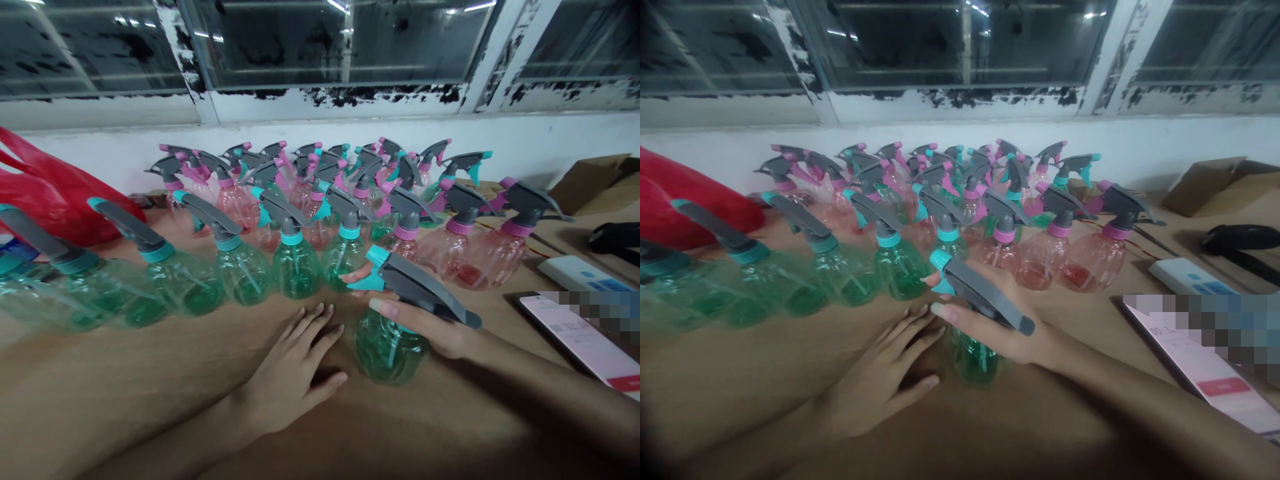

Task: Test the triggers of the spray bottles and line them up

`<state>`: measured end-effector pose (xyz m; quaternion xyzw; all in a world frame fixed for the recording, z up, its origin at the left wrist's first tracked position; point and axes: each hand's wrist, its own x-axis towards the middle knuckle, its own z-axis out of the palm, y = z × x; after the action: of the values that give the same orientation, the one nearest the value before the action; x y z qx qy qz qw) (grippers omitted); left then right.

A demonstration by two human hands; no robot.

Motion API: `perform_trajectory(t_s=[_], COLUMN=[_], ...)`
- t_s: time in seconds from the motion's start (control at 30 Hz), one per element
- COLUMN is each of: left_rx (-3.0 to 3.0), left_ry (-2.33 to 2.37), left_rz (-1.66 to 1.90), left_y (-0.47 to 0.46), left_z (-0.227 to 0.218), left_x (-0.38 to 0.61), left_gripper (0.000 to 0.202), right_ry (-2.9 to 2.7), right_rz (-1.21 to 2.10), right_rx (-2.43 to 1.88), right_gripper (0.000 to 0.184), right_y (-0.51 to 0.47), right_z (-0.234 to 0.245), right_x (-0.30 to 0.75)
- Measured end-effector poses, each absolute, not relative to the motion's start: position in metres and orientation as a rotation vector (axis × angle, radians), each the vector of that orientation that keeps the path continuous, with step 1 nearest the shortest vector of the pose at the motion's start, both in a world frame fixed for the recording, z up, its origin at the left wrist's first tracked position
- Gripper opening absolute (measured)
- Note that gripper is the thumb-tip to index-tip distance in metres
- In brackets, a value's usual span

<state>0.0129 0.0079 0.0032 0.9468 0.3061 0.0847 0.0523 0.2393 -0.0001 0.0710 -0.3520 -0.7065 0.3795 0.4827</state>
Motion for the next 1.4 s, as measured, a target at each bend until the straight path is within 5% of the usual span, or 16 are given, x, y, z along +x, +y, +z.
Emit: perform_trajectory(t_s=[0.9, 1.4], left_rx=[2.864, 2.688], left_ry=[0.944, 0.977], left_rz=[0.230, 0.404], left_y=[0.008, 0.004], left_z=[0.004, 0.004], left_x=[0.013, 0.011], left_gripper=[0.054, 0.056], right_ry=[-1.802, -1.740], right_rz=[0.874, 0.888], right_rx=[-0.943, -0.931], right_gripper=[0.012, 0.030], right_y=[-0.001, -0.003], right_z=[0.073, 0.065], right_x=[0.241, 0.236])
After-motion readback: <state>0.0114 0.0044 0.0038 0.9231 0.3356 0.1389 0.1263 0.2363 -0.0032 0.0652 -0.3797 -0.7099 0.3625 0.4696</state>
